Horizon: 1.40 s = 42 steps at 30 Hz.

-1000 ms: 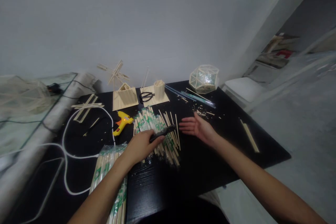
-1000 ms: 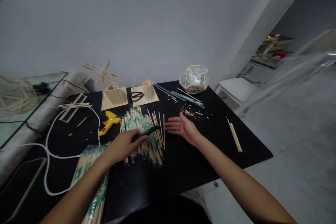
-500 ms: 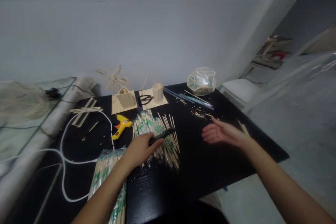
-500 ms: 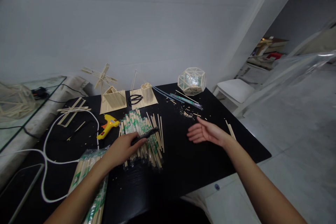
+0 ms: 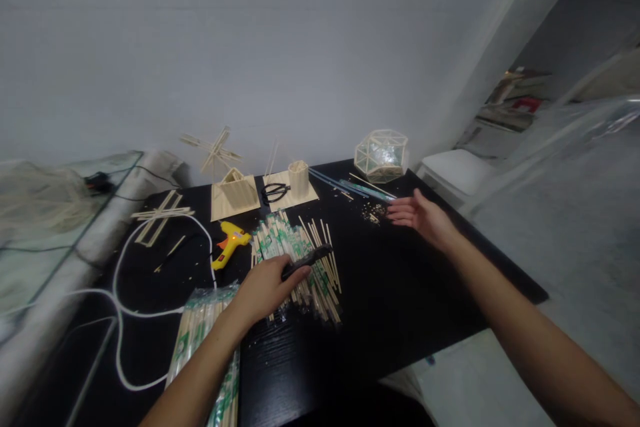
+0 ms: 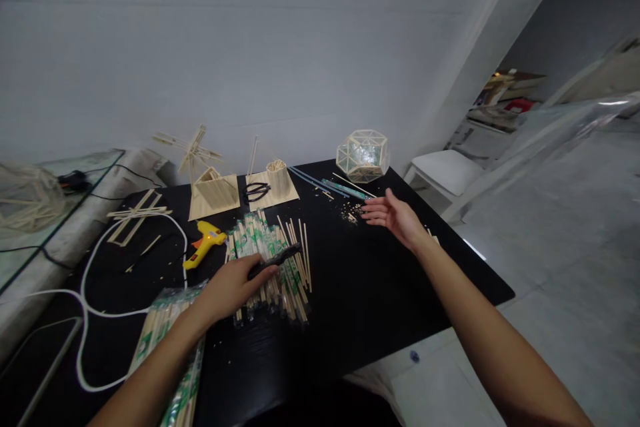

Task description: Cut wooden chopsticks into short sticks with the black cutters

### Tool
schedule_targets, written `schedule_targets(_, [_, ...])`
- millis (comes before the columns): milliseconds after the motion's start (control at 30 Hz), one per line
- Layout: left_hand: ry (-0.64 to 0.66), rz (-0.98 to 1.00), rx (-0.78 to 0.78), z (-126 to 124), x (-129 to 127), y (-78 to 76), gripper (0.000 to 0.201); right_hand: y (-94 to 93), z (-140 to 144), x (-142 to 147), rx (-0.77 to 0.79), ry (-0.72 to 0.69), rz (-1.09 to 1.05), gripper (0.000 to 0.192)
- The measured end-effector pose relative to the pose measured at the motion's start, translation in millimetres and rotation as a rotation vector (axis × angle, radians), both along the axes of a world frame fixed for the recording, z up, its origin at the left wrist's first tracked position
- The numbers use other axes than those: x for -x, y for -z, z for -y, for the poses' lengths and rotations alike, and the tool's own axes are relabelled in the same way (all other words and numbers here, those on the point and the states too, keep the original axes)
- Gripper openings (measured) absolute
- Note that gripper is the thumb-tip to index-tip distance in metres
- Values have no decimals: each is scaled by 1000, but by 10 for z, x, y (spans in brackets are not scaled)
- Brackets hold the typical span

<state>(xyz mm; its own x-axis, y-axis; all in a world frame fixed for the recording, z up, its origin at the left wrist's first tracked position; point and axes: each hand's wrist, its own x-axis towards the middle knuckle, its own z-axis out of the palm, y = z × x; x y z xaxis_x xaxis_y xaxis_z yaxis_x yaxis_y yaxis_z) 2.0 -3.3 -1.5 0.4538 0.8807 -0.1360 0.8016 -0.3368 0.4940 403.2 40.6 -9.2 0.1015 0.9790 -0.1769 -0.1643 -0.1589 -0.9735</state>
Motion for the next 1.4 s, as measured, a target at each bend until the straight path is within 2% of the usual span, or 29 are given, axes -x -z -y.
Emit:
schedule_targets(67, [-2, 3, 3, -2, -2, -1, 55, -45, 77, -204, 67, 40, 46, 60])
schedule_targets(167, [-1, 8, 5, -8, -2, 5, 54, -34, 159, -478, 331, 85, 173, 70])
schedule_targets(233, [-2, 15, 5, -12, -2, 8, 54, 17, 163, -550, 523, 64, 251, 76])
schedule_targets(300, [-7, 17, 2, -13, -1, 8, 54, 75, 120, -511, 617, 44, 304, 77])
schedule_targets(367, [-11, 19, -2, -11, -1, 4, 53, 116, 36, -403, 575, 68, 313, 76])
schedule_targets(500, [-8, 27, -11, -6, 0, 6, 52, 109, -150, -260, 196, 150, 135, 68])
schedule_targets(567, [-10, 28, -15, -5, 2, 15, 52, 76, -180, -287, 74, 146, 45, 68])
schedule_targets(667, [-9, 29, -20, -7, 7, 29, 53, 44, -101, -368, 109, 101, 19, 70])
schedule_targets(733, [-6, 30, -19, -10, 11, 32, 53, 65, 0, -389, 235, -36, 14, 72])
schedule_targets(800, [-5, 35, -18, -12, 11, 29, 53, 126, 82, -376, 378, -239, -7, 75])
schedule_targets(867, [-6, 37, -22, -14, 10, 25, 53, 203, 107, -348, 413, -321, -42, 75])
schedule_targets(900, [-7, 35, -24, -14, 9, 24, 53, 237, 98, -331, 369, -274, -59, 73])
schedule_targets(1000, [-10, 38, -34, -16, 12, 33, 52, 277, 45, -256, 104, 28, -91, 65])
schedule_targets(1033, [-8, 42, -36, -17, 15, 39, 52, 269, 39, -214, 33, 91, -99, 62])
schedule_targets(1067, [-4, 45, -36, -18, 17, 46, 51, 255, 46, -162, -9, 105, -107, 60])
schedule_targets(1133, [6, 44, -35, -20, 21, 56, 51, 224, 90, -33, 13, -6, -138, 60])
schedule_targets(1233, [7, 27, -27, -21, 24, 57, 51, 220, 161, 154, 227, -314, -180, 70])
schedule_targets(1267, [7, 23, -22, -21, 24, 54, 52, 233, 167, 194, 279, -365, -191, 73])
schedule_targets(1300, [7, 20, -18, -22, 23, 51, 52, 252, 162, 220, 293, -358, -195, 74])
schedule_targets(1333, [8, 17, -14, -22, 22, 48, 52, 273, 149, 235, 262, -287, -190, 72])
schedule_targets(1400, [10, 15, -6, -23, 19, 44, 53, 308, 114, 249, 104, -51, -154, 62])
